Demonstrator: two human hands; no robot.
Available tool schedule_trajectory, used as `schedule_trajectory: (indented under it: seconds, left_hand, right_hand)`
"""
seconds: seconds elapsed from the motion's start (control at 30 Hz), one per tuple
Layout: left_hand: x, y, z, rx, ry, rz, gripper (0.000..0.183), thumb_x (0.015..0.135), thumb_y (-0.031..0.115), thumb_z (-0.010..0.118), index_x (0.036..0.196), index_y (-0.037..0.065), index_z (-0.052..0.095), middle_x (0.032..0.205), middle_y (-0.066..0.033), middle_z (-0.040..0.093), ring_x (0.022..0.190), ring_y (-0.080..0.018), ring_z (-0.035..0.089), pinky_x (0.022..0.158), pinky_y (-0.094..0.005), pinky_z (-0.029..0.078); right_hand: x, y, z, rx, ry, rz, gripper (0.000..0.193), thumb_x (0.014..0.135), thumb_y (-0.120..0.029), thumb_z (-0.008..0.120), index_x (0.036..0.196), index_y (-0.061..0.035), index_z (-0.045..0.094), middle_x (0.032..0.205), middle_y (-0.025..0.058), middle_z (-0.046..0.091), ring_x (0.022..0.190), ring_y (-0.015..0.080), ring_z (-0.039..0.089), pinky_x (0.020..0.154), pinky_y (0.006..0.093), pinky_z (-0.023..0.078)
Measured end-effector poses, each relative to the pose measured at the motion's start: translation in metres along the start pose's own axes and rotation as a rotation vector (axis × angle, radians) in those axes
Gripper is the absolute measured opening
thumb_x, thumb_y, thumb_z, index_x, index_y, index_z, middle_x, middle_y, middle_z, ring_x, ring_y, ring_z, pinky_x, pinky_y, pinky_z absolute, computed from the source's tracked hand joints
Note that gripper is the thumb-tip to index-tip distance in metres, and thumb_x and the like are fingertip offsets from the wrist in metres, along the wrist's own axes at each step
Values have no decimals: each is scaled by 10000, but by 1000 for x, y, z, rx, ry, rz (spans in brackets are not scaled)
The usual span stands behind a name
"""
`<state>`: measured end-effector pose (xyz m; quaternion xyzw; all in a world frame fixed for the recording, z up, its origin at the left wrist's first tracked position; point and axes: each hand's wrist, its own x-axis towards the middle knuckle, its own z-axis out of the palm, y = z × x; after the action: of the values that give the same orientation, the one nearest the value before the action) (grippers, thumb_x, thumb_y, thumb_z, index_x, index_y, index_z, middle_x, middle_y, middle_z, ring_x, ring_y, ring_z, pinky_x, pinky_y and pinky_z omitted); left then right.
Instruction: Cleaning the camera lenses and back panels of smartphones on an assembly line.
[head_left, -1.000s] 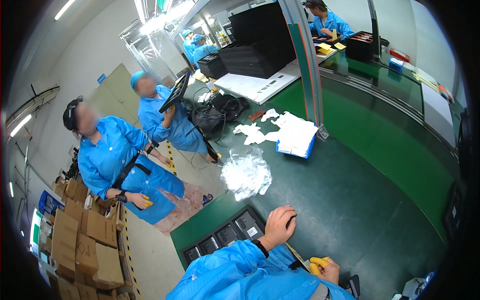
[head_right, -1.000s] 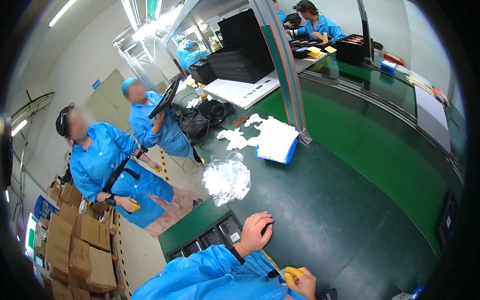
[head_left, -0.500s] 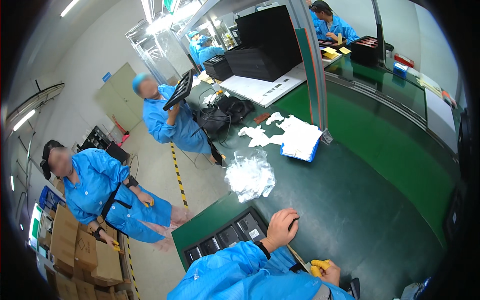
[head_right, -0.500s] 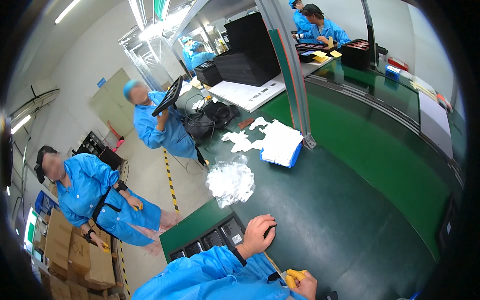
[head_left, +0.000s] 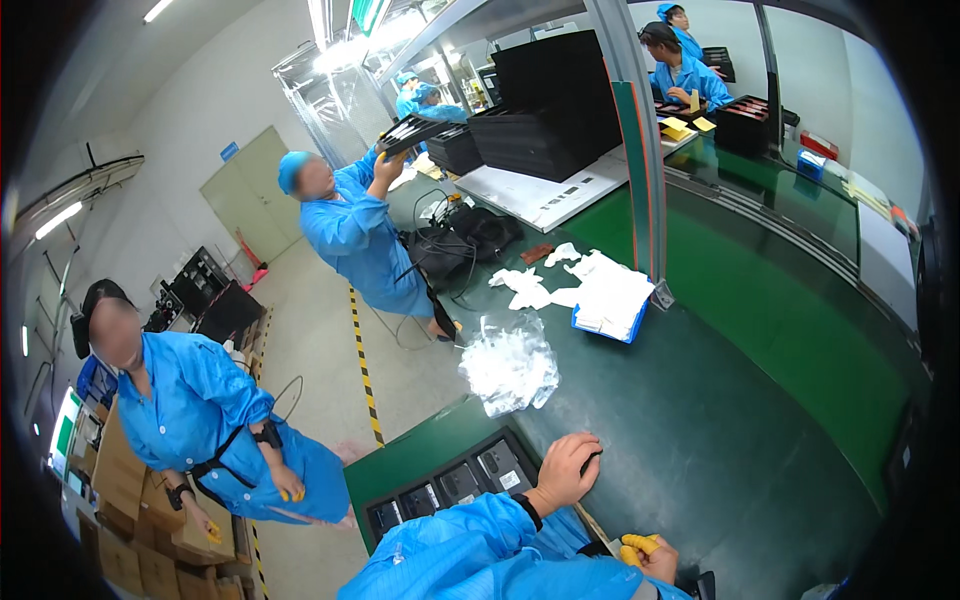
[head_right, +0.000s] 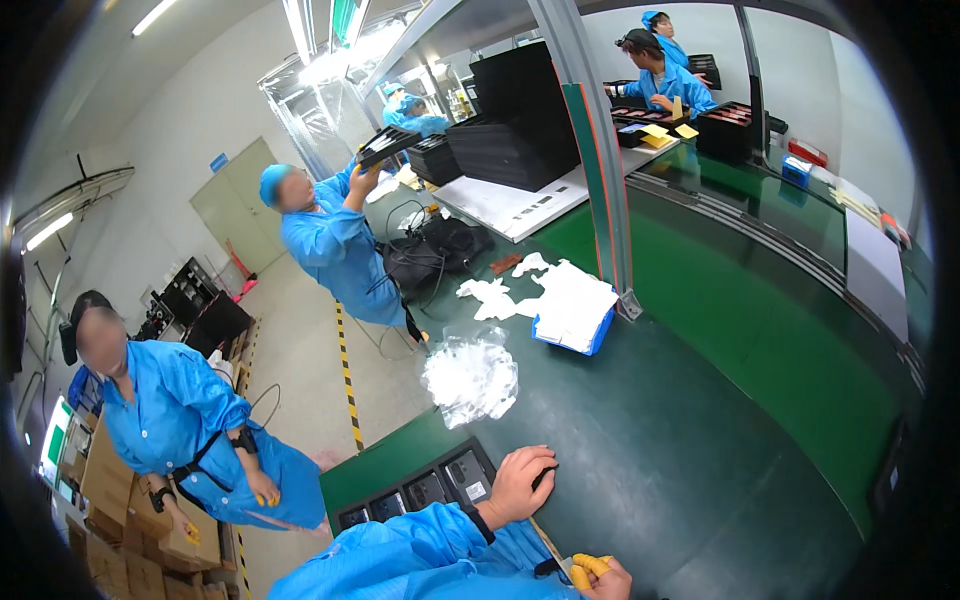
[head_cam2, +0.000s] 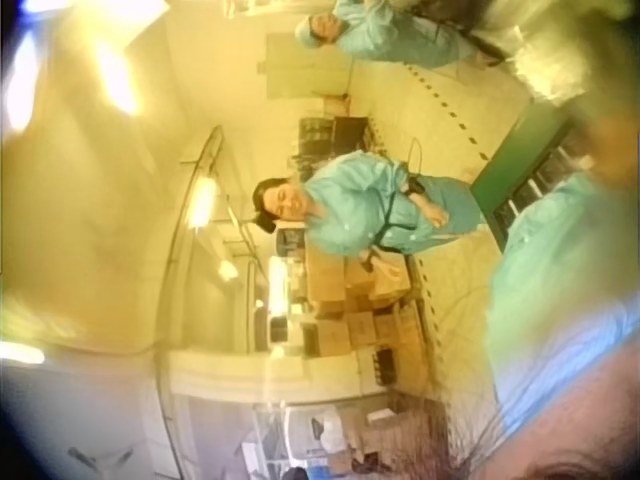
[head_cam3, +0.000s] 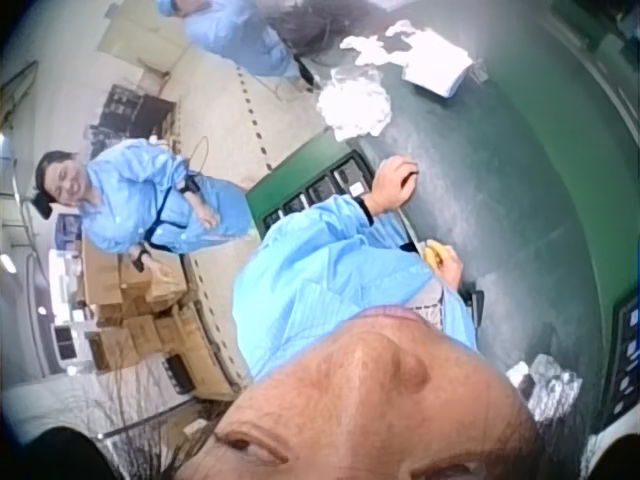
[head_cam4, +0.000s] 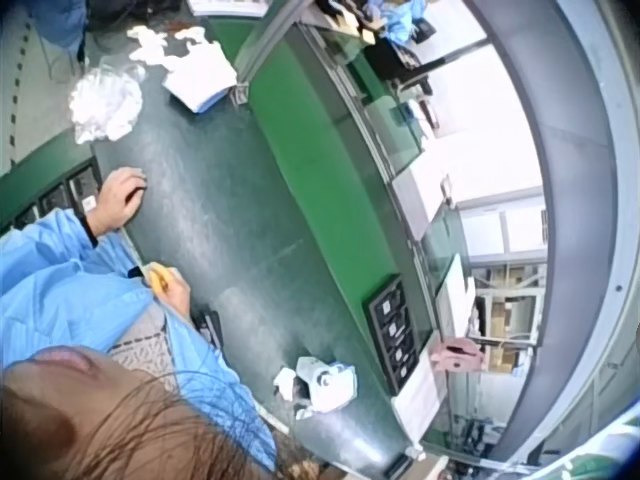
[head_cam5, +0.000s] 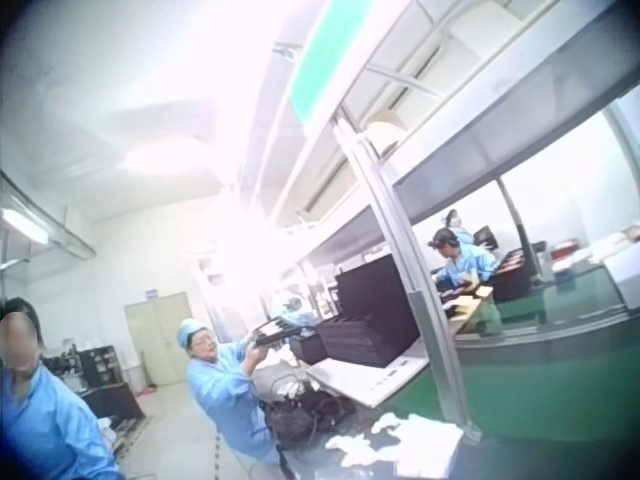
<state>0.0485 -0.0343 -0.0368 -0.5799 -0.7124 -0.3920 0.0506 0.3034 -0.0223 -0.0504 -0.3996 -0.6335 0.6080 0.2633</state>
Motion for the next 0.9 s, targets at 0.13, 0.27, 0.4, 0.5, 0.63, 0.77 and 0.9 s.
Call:
schedule_trajectory:
  seconds: [0.13, 0.27, 0.4, 0.5, 0.63, 0.77, 0.9]
  left_hand:
    - [4, 0, 1, -7, -6, 8, 166, 811, 85, 655, 976, 67, 645, 1098, -102, 639, 1094, -306, 592, 909, -410, 453]
    - [-1, -1, -1, 10, -15, -5, 172, 811, 92, 653, 981, 67, 645, 1096, -96, 635, 1105, -300, 585, 915, -405, 448]
    - [0, 1, 0, 2, -20, -6, 175, 813, 92, 649, 985, 65, 644, 1097, -93, 631, 1111, -297, 581, 914, -404, 445]
    - [1, -2, 1, 6, -8, 7, 170, 813, 89, 649, 981, 64, 643, 1095, -93, 631, 1104, -297, 583, 909, -404, 446]
    - [5, 1, -1, 0, -5, 20, 167, 809, 89, 654, 974, 65, 643, 1092, -92, 633, 1089, -300, 589, 901, -404, 449]
    - [1, -1, 0, 4, -2, 8, 168, 807, 90, 657, 974, 67, 645, 1093, -93, 635, 1081, -299, 592, 899, -402, 450]
    - [-1, 0, -1, 6, -3, 3, 168, 808, 91, 659, 974, 68, 647, 1093, -96, 635, 1079, -297, 591, 899, -399, 451]
  right_hand:
    - [1, 7, 0, 23, 19, -4, 205, 743, 62, 736, 940, 4, 752, 735, 2, 549, 598, 42, 461, 534, 186, 372]
    - [-5, -30, -6, -147, -72, -198, 201, 864, -112, 723, 1059, -64, 717, 803, 62, 649, 664, 154, 576, 602, 288, 481]
    - [-7, -27, -5, -59, -67, -79, 203, 854, -104, 729, 1052, -64, 719, 797, 70, 642, 676, 123, 570, 601, 279, 476]
    - [-4, -31, -8, -133, -117, -79, 217, 872, -109, 708, 1082, -56, 707, 838, 81, 659, 686, 133, 577, 618, 286, 486]
    - [-3, 3, -2, -38, 17, -6, 205, 749, 65, 741, 946, 12, 749, 745, 5, 552, 602, 40, 468, 539, 181, 377]
    - [2, 16, 2, 42, 12, 11, 207, 748, 70, 746, 948, 17, 748, 744, 8, 555, 606, 41, 475, 540, 178, 377]
    - [1, 16, 2, 43, 5, 14, 203, 750, 78, 744, 942, 14, 750, 744, 3, 550, 612, 38, 477, 542, 175, 376]
